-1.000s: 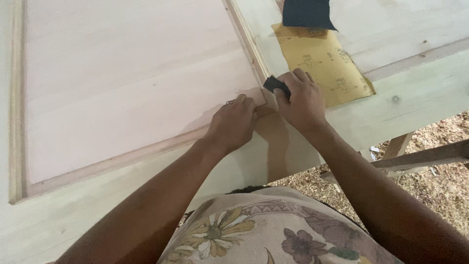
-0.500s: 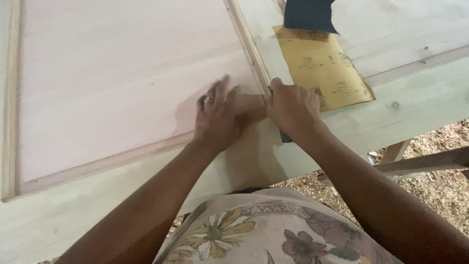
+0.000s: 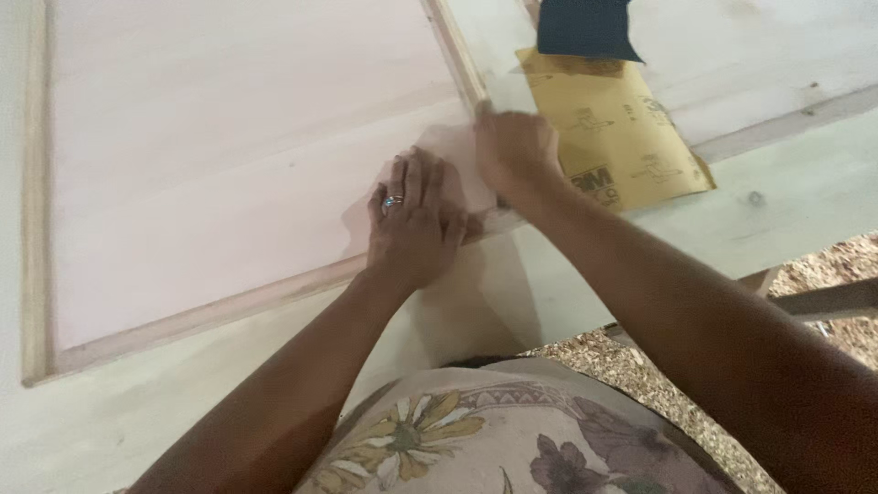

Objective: The person sands the inner edges and recessed panels of a wooden door using a small piece of sandpaper by hand.

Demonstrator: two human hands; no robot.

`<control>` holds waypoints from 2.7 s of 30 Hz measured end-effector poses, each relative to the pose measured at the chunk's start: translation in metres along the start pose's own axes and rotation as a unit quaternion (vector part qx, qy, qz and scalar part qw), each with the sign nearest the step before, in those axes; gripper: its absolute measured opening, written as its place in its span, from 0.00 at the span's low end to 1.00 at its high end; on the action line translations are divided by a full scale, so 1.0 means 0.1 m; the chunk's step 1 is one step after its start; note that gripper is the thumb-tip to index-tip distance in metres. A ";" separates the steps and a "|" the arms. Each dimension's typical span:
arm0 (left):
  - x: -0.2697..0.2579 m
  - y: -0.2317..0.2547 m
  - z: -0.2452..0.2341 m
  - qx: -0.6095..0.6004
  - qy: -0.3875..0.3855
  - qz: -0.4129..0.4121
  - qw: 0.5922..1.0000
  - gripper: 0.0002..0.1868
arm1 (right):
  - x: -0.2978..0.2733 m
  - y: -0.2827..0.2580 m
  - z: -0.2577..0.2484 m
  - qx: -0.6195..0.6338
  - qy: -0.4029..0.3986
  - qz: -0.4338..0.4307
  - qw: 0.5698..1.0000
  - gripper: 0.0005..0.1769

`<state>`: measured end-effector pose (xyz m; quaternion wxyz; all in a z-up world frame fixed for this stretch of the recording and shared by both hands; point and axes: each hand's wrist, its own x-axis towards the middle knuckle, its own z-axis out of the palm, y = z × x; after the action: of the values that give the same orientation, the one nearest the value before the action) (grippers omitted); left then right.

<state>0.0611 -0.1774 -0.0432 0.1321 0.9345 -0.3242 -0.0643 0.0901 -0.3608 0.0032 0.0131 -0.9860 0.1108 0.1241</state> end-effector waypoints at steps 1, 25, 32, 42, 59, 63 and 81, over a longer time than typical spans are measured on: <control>-0.01 0.00 0.00 -0.017 -0.001 -0.003 1.000 0.41 | 0.06 0.01 0.00 0.015 0.039 0.000 0.999 0.20; -0.01 0.04 -0.07 -0.016 -0.017 -0.019 1.000 0.42 | -0.08 0.19 -0.07 0.001 0.092 -0.034 0.995 0.12; -0.02 0.00 0.00 0.004 -0.025 -0.025 0.999 0.42 | 0.59 0.09 0.11 -0.023 0.112 -0.040 0.993 0.14; -0.01 0.02 -0.05 0.012 -0.010 -0.008 1.000 0.41 | 0.01 0.09 0.21 0.002 0.041 -0.039 0.998 0.13; 0.03 -0.01 -0.01 0.009 -0.022 0.001 1.000 0.40 | 0.06 0.17 0.03 0.067 -0.026 -0.033 0.997 0.13; 0.01 0.03 -0.06 -0.009 0.000 -0.004 1.000 0.40 | -0.05 0.11 0.14 0.024 0.065 -0.057 0.996 0.12; -0.02 0.11 -0.24 -0.034 -0.050 -0.044 0.997 0.40 | -0.09 -0.02 0.05 -0.065 -0.002 -0.029 0.997 0.16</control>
<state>0.0584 -0.1795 -0.0170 0.1448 0.9383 -0.2869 -0.1279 0.0808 -0.3568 0.0003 -0.0468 -0.9873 0.0736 0.1327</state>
